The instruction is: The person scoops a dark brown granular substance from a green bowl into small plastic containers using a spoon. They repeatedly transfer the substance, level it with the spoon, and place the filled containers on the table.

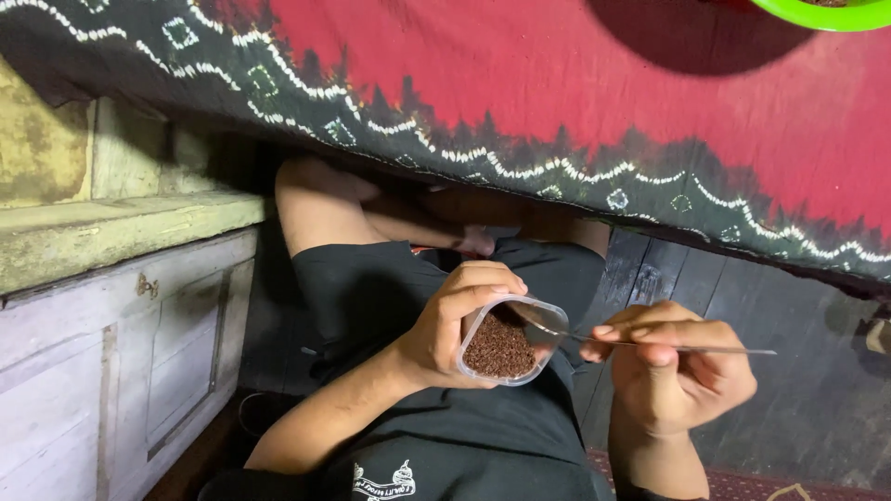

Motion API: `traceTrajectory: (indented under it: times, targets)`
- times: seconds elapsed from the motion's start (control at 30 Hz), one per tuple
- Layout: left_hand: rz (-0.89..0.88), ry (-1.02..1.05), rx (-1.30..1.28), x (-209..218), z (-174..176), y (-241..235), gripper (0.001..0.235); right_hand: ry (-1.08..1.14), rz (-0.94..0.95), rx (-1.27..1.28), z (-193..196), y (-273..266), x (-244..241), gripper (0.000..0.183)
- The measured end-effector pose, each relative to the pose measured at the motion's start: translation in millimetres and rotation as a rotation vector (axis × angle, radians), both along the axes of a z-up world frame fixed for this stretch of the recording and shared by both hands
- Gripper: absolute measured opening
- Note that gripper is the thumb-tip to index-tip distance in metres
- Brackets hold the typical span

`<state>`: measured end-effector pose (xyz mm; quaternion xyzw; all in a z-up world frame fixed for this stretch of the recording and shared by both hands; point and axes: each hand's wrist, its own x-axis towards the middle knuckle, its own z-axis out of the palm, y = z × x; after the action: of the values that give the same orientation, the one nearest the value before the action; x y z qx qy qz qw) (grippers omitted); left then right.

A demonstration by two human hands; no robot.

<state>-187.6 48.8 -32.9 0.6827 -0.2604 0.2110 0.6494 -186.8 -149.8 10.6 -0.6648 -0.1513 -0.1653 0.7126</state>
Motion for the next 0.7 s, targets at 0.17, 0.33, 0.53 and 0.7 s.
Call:
traceTrajectory:
  times: [0.17, 0.33, 0.53, 0.7]
  targets:
    - [0.015, -0.066, 0.065, 0.5, -5.0, 2.1, 0.074, -0.006, -0.064, -0.163, 7.7, -3.5, -7.2, 0.013]
    - [0.009, -0.105, 0.114, -0.5, -8.0, 1.6, 0.072, 0.113, -0.059, -0.258, 26.8, 5.9, -5.3, 0.012]
    - [0.013, -0.084, 0.069, 0.1, -10.4, -0.4, 0.072, 0.071, -0.038, -0.285, 29.0, 4.8, -1.1, 0.009]
    - [0.014, -0.105, 0.087, 0.1, -9.1, 0.6, 0.067, -0.097, -0.016, -0.458, 35.8, 10.0, 0.9, 0.011]
